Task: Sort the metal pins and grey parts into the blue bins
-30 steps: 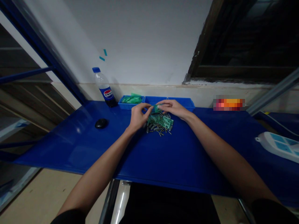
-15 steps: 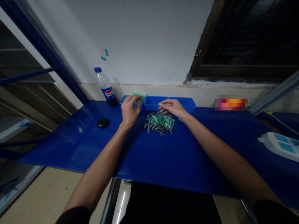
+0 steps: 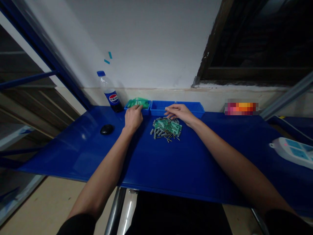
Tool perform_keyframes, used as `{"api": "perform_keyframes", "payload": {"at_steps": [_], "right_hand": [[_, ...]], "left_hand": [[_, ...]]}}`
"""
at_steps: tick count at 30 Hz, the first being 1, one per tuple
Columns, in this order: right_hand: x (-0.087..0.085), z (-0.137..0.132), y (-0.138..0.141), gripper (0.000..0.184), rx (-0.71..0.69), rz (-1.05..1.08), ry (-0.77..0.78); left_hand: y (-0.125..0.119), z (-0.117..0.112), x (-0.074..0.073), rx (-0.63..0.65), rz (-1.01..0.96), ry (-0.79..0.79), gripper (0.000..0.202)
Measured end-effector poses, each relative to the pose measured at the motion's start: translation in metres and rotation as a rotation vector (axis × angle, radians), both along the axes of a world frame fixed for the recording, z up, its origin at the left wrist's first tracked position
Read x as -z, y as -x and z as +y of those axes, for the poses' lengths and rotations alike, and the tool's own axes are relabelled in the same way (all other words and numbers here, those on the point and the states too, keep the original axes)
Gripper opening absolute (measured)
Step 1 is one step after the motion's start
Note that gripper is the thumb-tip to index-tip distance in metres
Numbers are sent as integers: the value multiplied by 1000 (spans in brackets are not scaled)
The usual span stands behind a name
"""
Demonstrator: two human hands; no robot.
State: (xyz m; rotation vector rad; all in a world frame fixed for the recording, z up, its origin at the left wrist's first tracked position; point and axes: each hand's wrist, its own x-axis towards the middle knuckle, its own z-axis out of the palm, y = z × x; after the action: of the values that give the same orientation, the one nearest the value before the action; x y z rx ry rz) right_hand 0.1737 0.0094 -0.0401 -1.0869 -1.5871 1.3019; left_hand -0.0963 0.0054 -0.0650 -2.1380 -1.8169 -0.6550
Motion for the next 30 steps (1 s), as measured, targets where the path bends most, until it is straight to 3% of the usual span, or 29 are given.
{"api": "perform_keyframes", "payload": {"at_steps": [4,7,11,14,17,22,30], "right_hand": [[0,2,-3,24,-13,-94,-9],[-6,4,-14,26,-85,-309,-96],[-26,-4,-28,43,-294,-751,-317],[-38,-15,-28,54,-419,-1027,-368],[-39,-21,-21,52,-431,-1145,-393],[-34,-18,-17,42,-413,-1160,-378],[-45,-28,-11,36,-388,-1260,-455]], "left_hand": [[0,0,3,6,-20,-32,45],[-2,1,4,50,-46,-127,41],[-16,-6,-1,282,-91,-209,33],[-35,-18,-5,509,-88,-122,28],[-50,-28,-4,640,-29,-30,27],[-54,-30,1,668,0,13,29],[-52,-32,1,634,7,28,29]]}}
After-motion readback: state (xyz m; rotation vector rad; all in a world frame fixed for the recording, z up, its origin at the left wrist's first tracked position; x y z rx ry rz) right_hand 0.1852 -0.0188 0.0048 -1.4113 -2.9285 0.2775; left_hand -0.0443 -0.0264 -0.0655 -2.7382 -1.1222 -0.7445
